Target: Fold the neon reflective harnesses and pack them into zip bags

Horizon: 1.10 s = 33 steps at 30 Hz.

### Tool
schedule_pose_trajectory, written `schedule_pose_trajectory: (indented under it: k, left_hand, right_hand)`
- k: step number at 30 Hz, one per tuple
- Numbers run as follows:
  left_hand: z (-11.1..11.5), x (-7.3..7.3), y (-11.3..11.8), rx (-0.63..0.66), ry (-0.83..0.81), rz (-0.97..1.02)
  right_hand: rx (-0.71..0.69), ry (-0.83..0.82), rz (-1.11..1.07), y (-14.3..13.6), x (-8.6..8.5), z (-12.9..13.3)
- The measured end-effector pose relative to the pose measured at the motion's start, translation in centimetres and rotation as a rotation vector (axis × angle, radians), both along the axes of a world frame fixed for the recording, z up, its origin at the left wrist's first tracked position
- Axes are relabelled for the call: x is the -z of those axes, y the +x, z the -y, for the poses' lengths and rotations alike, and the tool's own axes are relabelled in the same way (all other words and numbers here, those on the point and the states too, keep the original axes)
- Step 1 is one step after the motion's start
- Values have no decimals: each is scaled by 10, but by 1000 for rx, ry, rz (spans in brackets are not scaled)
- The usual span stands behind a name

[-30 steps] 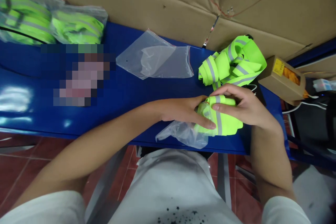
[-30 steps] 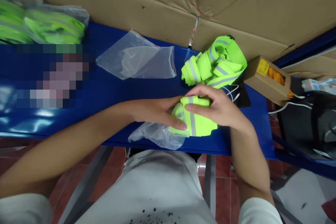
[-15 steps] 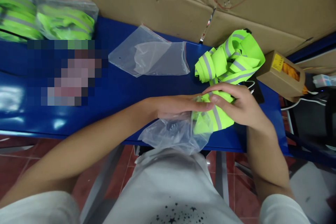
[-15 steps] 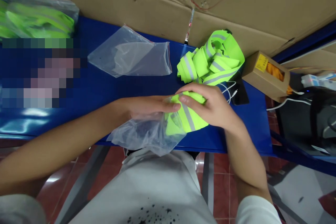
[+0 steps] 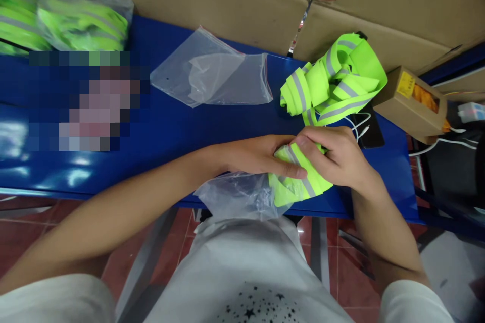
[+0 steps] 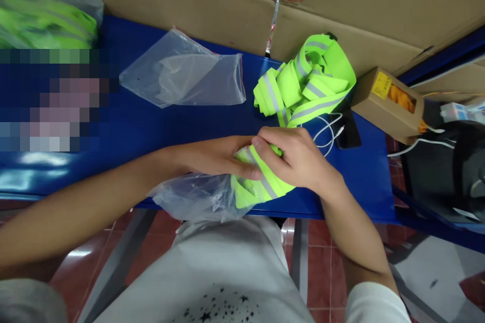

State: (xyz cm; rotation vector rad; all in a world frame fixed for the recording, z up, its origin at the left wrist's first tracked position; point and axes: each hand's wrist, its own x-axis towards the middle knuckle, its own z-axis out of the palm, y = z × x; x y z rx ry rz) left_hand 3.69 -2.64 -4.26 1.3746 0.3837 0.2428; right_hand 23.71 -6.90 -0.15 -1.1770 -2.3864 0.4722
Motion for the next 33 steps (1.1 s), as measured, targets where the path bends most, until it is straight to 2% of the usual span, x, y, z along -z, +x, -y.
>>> schedule_pose_trajectory:
  k: [3, 7, 10, 13, 18, 23, 25, 27, 30, 33]
  left_hand:
    - [3, 2, 1, -15, -16, -3]
    - [4, 5, 3, -45, -9, 23]
    - [7, -1, 2, 21, 62, 53]
    - [11, -14, -2, 20, 173, 4]
    - [12, -24, -7, -79, 470, -131]
    - [4, -22, -10, -340, 701, -223]
    - [2, -20, -10, -414, 716, -248]
    - [0, -17, -8, -419, 699, -276]
    - [-1, -12, -5, -375, 707, -392]
    - [-1, -11, -3, -297, 652, -438]
  right_hand:
    - [3, 63, -29, -4, 3, 1]
    - [137, 198, 29, -13, 4, 11]
    - [185, 301, 87, -21, 3, 21]
    - [131, 370, 26, -24, 4, 26]
    - [107, 381, -111, -20, 4, 20]
    - [77, 221, -157, -13, 5, 8]
    - [139, 255, -187, -12, 10, 5]
    - [225, 307, -172, -14, 18, 4]
    - [286, 375, -128, -17, 24, 4]
    - [324, 399, -173, -20, 21, 7]
